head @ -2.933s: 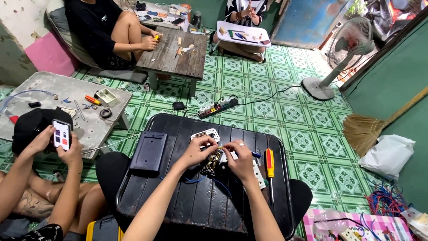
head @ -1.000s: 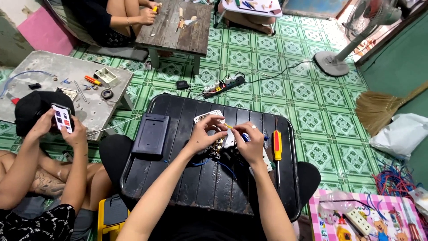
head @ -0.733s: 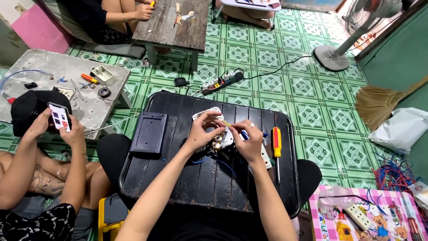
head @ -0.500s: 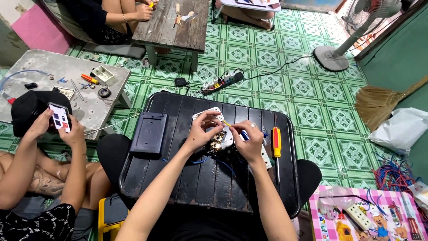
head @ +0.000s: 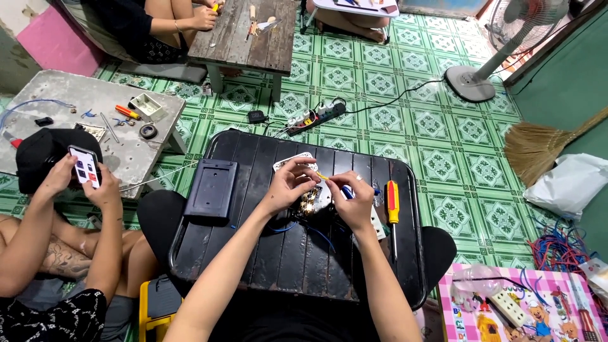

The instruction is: A person is assembling an electrical outlet by screwing the cover and internal components together using a manual screwdriver.

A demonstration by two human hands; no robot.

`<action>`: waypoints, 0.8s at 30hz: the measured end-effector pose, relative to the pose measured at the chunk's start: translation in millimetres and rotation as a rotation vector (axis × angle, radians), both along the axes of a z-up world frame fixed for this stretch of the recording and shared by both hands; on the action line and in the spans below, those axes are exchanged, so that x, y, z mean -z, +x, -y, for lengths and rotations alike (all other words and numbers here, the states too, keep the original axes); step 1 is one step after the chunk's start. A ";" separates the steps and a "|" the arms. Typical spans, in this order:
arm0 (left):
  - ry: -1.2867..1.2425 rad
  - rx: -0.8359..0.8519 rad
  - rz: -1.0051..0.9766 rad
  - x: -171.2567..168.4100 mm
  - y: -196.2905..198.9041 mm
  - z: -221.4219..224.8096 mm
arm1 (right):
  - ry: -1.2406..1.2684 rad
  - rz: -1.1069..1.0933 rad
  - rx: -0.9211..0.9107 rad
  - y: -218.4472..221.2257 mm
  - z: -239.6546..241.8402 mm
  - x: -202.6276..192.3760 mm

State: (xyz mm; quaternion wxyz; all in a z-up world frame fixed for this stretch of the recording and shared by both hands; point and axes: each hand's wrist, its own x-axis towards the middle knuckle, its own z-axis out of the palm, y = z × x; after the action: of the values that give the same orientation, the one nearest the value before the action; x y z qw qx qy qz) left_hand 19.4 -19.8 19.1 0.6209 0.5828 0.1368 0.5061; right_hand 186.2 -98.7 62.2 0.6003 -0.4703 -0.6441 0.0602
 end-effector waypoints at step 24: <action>0.000 -0.159 -0.022 -6.2 -1.0 5.5 | -0.014 0.002 0.027 -9.1 4.0 2.2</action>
State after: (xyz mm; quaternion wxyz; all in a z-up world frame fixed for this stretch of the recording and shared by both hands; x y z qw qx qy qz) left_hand 18.3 -25.3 25.3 0.5773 0.5754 0.1897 0.5474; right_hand 177.1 -102.8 60.0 0.5972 -0.4833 -0.6377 0.0560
